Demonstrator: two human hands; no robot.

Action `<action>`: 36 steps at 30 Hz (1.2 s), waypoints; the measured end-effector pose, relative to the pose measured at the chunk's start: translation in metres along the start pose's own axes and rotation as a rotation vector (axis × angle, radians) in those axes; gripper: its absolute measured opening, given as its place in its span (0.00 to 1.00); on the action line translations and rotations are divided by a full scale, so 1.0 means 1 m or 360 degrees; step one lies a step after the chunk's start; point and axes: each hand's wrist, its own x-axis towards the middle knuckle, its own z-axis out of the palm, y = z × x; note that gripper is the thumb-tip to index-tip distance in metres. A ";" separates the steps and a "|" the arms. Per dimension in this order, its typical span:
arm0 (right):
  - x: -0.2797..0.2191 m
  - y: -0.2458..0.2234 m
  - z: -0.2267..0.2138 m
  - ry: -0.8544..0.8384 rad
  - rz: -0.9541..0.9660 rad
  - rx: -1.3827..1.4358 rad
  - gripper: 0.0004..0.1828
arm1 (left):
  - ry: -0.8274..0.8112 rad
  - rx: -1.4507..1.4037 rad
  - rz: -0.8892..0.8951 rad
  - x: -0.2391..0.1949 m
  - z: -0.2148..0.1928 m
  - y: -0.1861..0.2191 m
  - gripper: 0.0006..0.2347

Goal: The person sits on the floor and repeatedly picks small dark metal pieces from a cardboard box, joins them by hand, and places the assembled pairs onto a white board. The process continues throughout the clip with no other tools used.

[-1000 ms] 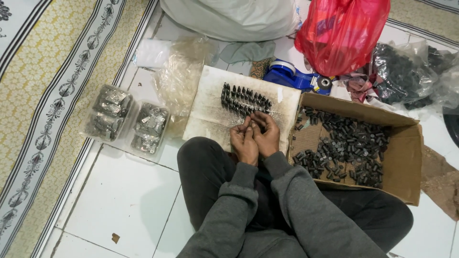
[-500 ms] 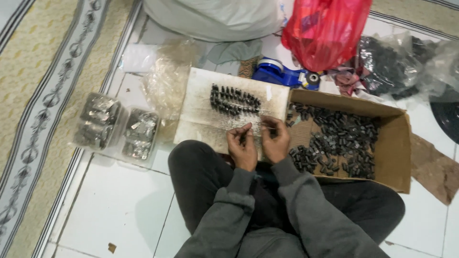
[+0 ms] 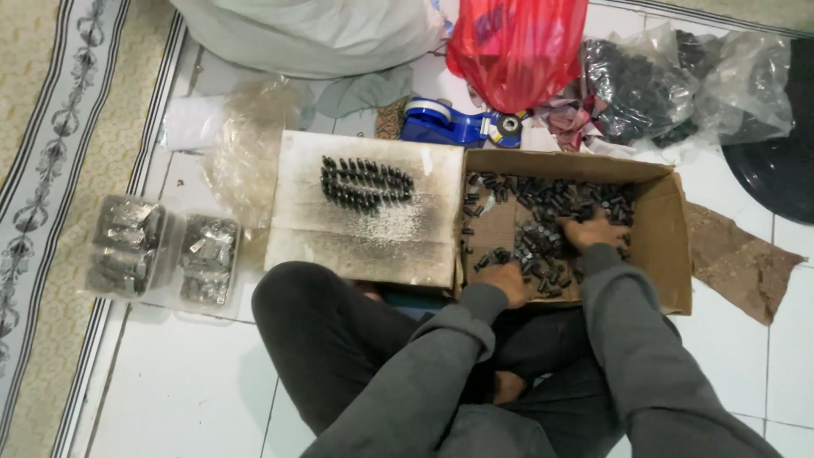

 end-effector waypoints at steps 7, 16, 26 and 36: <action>0.030 -0.060 0.071 0.0048 -0.0355 0.0453 0.40 | -0.0646 0.0452 0.0295 0.025 0.007 0.020 0.24; -0.009 -0.078 0.074 -0.0130 -0.0945 0.0955 0.20 | -0.0339 0.0085 0.0093 0.005 -0.013 0.003 0.24; 0.006 0.013 0.084 -0.0268 -0.0766 -0.0499 0.50 | 0.0734 0.0630 0.0140 0.072 0.031 -0.056 0.13; -0.032 0.013 0.090 -0.1038 -0.0736 0.0982 0.17 | 0.0671 0.0489 0.0095 0.051 -0.010 -0.032 0.07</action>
